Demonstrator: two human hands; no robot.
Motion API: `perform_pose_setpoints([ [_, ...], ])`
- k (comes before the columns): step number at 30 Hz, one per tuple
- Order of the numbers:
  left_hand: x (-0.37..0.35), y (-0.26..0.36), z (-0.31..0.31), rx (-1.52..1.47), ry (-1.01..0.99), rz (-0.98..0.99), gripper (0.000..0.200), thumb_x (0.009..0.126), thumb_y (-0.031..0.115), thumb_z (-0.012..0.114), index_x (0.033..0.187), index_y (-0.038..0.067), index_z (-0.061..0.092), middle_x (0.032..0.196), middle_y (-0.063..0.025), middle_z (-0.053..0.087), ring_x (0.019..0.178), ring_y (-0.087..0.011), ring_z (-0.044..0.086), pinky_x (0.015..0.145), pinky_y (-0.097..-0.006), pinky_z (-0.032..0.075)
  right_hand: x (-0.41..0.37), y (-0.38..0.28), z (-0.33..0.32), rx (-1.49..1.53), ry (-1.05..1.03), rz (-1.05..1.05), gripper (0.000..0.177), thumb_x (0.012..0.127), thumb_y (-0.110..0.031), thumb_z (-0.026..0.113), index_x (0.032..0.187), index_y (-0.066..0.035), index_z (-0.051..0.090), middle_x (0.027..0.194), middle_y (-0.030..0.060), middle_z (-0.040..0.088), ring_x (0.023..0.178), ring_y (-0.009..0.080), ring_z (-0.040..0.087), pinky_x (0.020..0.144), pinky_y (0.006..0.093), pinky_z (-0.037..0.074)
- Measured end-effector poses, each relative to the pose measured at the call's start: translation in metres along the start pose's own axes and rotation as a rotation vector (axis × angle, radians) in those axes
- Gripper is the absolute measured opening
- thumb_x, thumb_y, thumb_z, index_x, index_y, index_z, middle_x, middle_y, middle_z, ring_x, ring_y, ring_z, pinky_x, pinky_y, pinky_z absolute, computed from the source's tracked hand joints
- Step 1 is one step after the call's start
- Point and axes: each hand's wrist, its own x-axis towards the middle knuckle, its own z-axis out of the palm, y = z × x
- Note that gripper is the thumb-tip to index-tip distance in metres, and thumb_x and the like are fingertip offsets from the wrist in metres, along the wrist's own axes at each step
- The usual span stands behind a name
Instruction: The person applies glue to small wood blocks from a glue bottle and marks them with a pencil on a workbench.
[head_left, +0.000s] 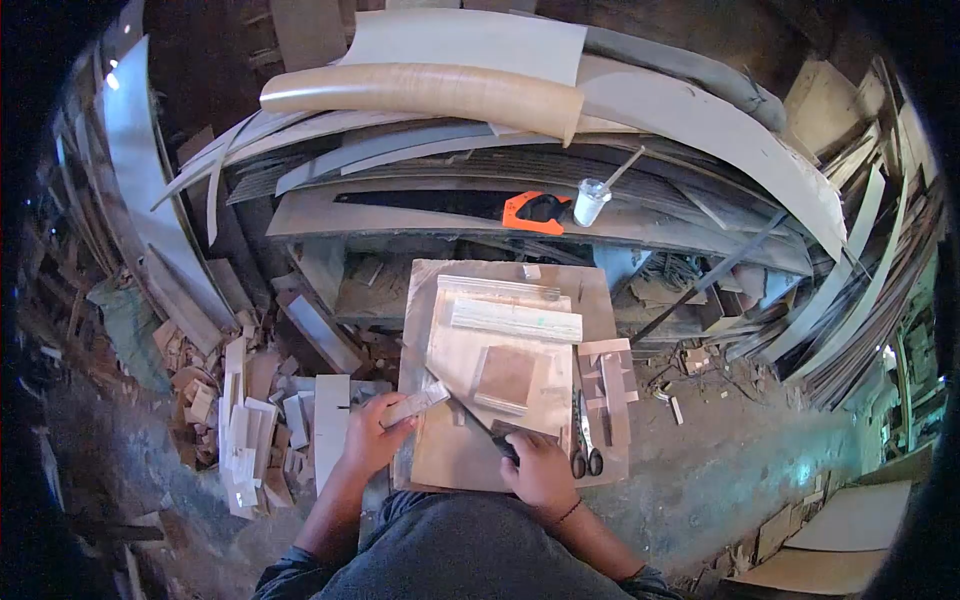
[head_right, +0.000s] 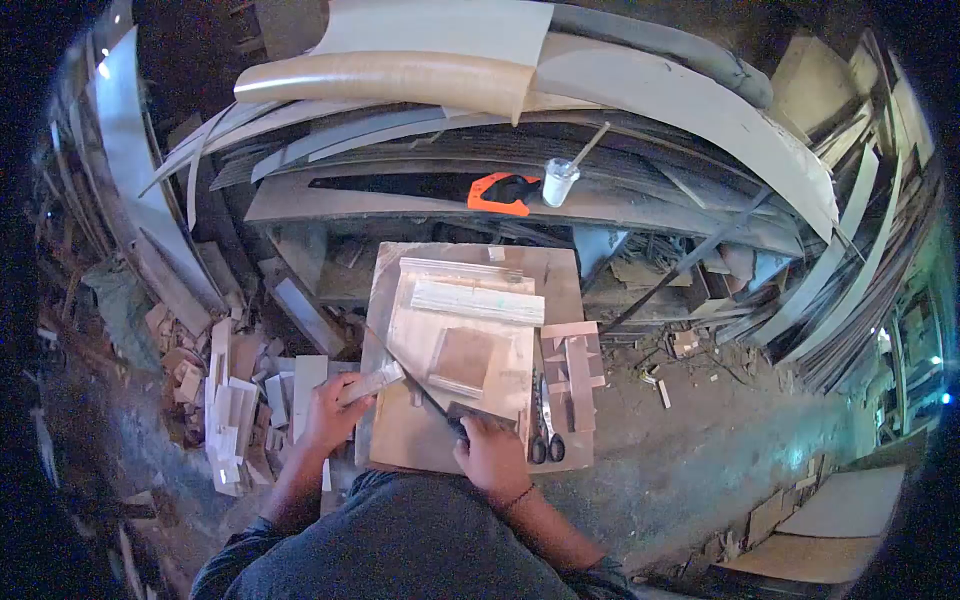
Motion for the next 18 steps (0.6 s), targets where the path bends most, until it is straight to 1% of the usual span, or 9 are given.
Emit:
perform_pose_setpoints([
  [1,-0.001,-0.002,0.001,0.0,-0.011,-0.014,0.035,0.078,0.013,0.078,0.109,0.003,0.065,0.099,-0.0182,0.069,0.09,-0.0313,0.069,0.076,-0.0385,0.053,0.0,-0.003,0.001,0.048,-0.003,0.042,0.03,0.076,-0.015,0.068,0.103,-0.004,0.063,0.092,0.019,0.066,0.084,0.0391,0.065,0.075,0.0461,0.053],
  [2,-0.003,-0.003,0.001,0.0,-0.024,-0.03,0.035,0.079,0.014,0.078,0.109,0.003,0.065,0.1,-0.0188,0.069,0.09,-0.0323,0.069,0.077,-0.0388,0.053,0.0,-0.008,-0.001,0.056,-0.016,0.076,0.029,0.077,-0.011,0.064,0.104,-0.001,0.062,0.093,0.0215,0.065,0.086,0.041,0.064,0.078,0.047,0.053],
  [5,-0.001,-0.005,-0.001,0.092,-0.089,-0.052,0.039,0.08,0.02,0.077,0.112,0.003,0.063,0.101,-0.0208,0.069,0.093,-0.0362,0.068,0.078,-0.0401,0.053,-0.002,-0.017,0.001,0.19,0.027,0.113,0.028,0.077,-0.007,0.061,0.104,0.001,0.059,0.094,0.0232,0.064,0.084,0.0417,0.064,0.076,0.0479,0.052],
  [6,-0.002,-0.008,0.0,0.112,-0.087,-0.043,0.04,0.08,0.024,0.076,0.111,0.003,0.063,0.1,-0.0218,0.068,0.093,-0.0391,0.067,0.077,-0.0427,0.053,-0.002,-0.018,0.004,0.219,0.088,0.052,0.022,0.083,-0.007,0.061,0.103,0.002,0.057,0.087,0.023,0.064,0.077,0.0396,0.064,0.07,0.046,0.051],
  [9,-0.006,-0.009,-0.003,0.091,-0.145,-0.051,0.039,0.08,0.024,0.077,0.11,0.004,0.063,0.097,-0.0212,0.069,0.089,-0.0392,0.068,0.075,-0.0442,0.053,-0.002,-0.04,-0.003,0.433,-0.103,0.23,0.026,0.092,-0.018,0.061,0.105,0.003,0.054,0.086,0.0243,0.064,0.081,0.0441,0.065,0.072,0.0468,0.052],
  [10,-0.008,-0.007,-0.005,0.104,-0.154,-0.058,0.039,0.079,0.024,0.077,0.11,0.004,0.063,0.096,-0.021,0.069,0.088,-0.0393,0.068,0.074,-0.0444,0.053,-0.002,-0.043,0.002,0.478,-0.093,0.223,0.027,0.096,-0.022,0.06,0.105,0.002,0.053,0.082,0.0243,0.065,0.081,0.0433,0.065,0.071,0.045,0.051],
  [13,-0.009,-0.005,-0.008,0.123,-0.179,-0.06,0.039,0.079,0.024,0.078,0.11,0.005,0.063,0.095,-0.0205,0.069,0.087,-0.0395,0.068,0.074,-0.0449,0.053,-0.003,-0.04,0.027,0.5,-0.082,0.206,0.015,0.095,-0.013,0.059,0.101,0.0,0.054,0.071,0.0147,0.061,0.064,0.0223,0.062,0.06,0.0365,0.048],
  [15,-0.008,-0.011,-0.009,0.111,-0.191,-0.041,0.04,0.079,0.024,0.078,0.11,0.006,0.063,0.095,-0.0202,0.069,0.087,-0.0395,0.068,0.074,-0.0448,0.053,0.0,-0.041,0.036,0.561,-0.084,0.217,0.018,0.095,-0.011,0.058,0.109,-0.001,0.054,0.072,0.013,0.061,0.064,0.0198,0.062,0.061,0.0346,0.048],
  [18,-0.003,-0.029,0.002,-0.083,-0.143,0.093,0.041,0.08,0.029,0.077,0.111,0.006,0.063,0.096,-0.0195,0.069,0.088,-0.0387,0.068,0.075,-0.0452,0.052,0.002,-0.05,0.036,0.614,-0.092,0.228,0.029,0.095,-0.01,0.058,0.123,-0.003,0.053,0.074,0.0112,0.062,0.065,0.0177,0.062,0.062,0.0324,0.049],
])
